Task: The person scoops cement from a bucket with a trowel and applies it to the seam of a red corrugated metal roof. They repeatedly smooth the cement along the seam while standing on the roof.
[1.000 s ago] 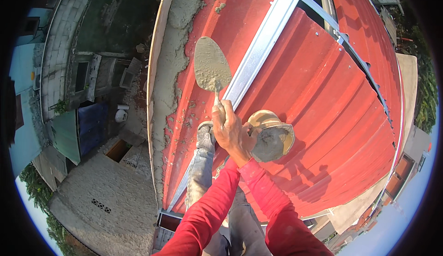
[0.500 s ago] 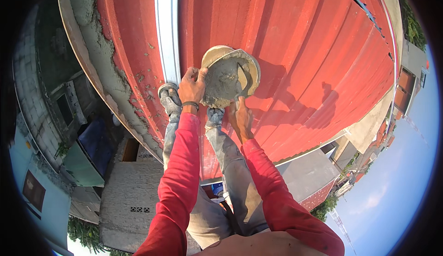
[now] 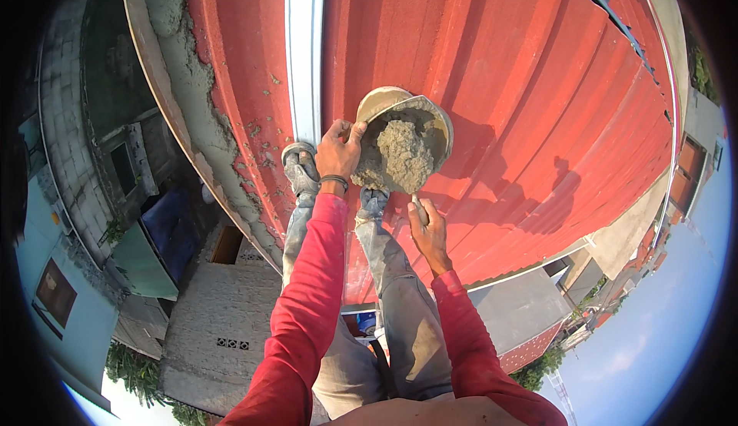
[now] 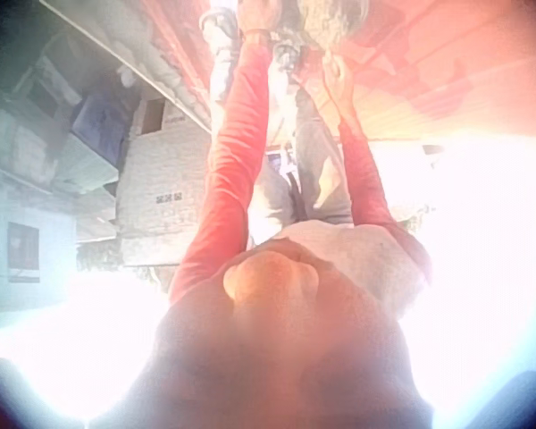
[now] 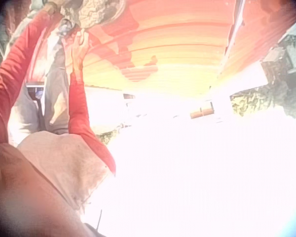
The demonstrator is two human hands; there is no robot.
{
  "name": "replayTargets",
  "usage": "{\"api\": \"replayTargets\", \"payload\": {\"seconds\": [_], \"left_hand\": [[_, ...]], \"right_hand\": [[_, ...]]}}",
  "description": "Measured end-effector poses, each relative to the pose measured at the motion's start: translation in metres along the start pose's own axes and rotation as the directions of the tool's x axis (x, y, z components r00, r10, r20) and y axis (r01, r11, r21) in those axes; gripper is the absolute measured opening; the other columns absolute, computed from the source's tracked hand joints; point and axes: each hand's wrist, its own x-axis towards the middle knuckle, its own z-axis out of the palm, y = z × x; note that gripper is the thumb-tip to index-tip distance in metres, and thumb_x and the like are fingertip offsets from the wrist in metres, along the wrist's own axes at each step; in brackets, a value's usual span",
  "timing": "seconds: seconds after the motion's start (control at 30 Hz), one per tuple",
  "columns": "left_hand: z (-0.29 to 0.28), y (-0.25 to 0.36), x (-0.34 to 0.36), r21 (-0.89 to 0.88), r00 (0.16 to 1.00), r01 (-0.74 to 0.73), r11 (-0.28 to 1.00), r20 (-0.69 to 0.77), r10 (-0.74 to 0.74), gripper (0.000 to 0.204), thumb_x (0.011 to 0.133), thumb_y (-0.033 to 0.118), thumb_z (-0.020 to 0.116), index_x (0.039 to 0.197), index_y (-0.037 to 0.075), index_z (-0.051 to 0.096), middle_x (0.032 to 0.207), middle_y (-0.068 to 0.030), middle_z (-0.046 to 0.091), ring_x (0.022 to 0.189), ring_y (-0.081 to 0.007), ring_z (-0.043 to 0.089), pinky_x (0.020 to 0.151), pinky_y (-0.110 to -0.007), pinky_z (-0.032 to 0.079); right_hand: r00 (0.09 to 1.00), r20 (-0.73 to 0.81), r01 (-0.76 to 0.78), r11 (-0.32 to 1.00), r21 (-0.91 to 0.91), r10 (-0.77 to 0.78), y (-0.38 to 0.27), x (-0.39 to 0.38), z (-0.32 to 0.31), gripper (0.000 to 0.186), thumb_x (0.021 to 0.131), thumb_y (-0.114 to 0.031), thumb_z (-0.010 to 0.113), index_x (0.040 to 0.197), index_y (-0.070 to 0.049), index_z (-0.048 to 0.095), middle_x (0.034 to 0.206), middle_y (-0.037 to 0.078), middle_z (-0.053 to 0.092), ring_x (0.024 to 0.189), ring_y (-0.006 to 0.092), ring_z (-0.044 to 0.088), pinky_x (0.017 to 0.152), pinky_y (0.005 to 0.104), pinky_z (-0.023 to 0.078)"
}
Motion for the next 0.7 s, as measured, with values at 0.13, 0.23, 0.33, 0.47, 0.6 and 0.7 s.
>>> {"api": "replayTargets", "payload": {"seconds": [0.13,0.23,0.33,0.47,0.6,0.7], "left_hand": [[0.003,0.005,-0.002,-0.059,0.999,-0.03,0.998,0.016,0.031,0.055,0.089,0.067,0.073,0.107,0.015,0.074,0.1,-0.0134,0.079,0.099,-0.0387,0.075,0.081,-0.05,0.055],[-0.003,0.006,-0.007,-0.092,1.0,-0.021,0.996,-0.005,0.021,0.051,0.088,0.063,0.075,0.104,0.015,0.074,0.096,-0.0116,0.078,0.095,-0.0392,0.074,0.078,-0.05,0.055],[0.008,-0.008,-0.01,-0.128,0.995,-0.055,0.99,-0.092,0.043,0.045,0.09,0.054,0.075,0.112,0.015,0.072,0.107,-0.0111,0.077,0.1,-0.0383,0.074,0.082,-0.053,0.056],[0.018,-0.022,-0.003,-0.281,0.998,0.022,0.96,-0.049,-0.038,0.042,0.091,0.043,0.074,0.121,0.014,0.07,0.116,-0.0115,0.076,0.105,-0.0379,0.073,0.085,-0.053,0.056],[0.025,-0.041,-0.018,-0.131,1.0,-0.019,0.991,-0.014,0.017,0.052,0.096,0.051,0.061,0.133,0.015,0.058,0.115,-0.0168,0.074,0.103,-0.0412,0.072,0.086,-0.055,0.056],[0.024,-0.024,-0.019,-0.198,0.998,-0.006,0.98,-0.056,-0.005,0.052,0.095,0.05,0.063,0.133,0.015,0.058,0.116,-0.0165,0.074,0.104,-0.0411,0.072,0.087,-0.055,0.056]], "right_hand": [[0.994,0.112,-0.019,0.994,0.107,0.007,-0.055,-0.027,-0.039,0.019,0.109,-0.024,0.059,0.111,-0.005,0.059,0.067,-0.003,0.047,0.053,0.0049,0.045,0.046,0.0263,0.039],[0.984,0.172,0.016,0.994,0.106,-0.034,-0.123,-0.032,-0.032,0.02,0.11,-0.023,0.056,0.117,-0.004,0.056,0.068,-0.001,0.049,0.052,0.0061,0.047,0.045,0.026,0.04],[0.967,0.23,0.089,0.99,0.106,-0.112,-0.184,-0.015,0.007,0.02,0.11,-0.021,0.055,0.119,-0.004,0.056,0.069,0.0,0.052,0.051,0.0077,0.049,0.044,0.0271,0.042],[0.894,0.351,0.183,0.941,0.285,-0.28,-0.229,0.043,0.095,0.022,0.108,-0.019,0.054,0.124,-0.004,0.057,0.076,0.002,0.057,0.053,0.0095,0.052,0.045,0.0282,0.043],[0.868,0.381,0.175,0.914,0.366,-0.319,-0.272,0.096,0.211,0.021,0.106,-0.024,0.055,0.114,-0.004,0.055,0.074,0.003,0.055,0.052,0.0118,0.053,0.046,0.0301,0.046],[0.846,0.26,0.407,0.879,0.248,-0.465,-0.305,0.129,0.288,0.029,0.104,-0.027,0.058,0.119,-0.003,0.056,0.08,0.009,0.064,0.056,0.0193,0.065,0.05,0.0365,0.055]]}}
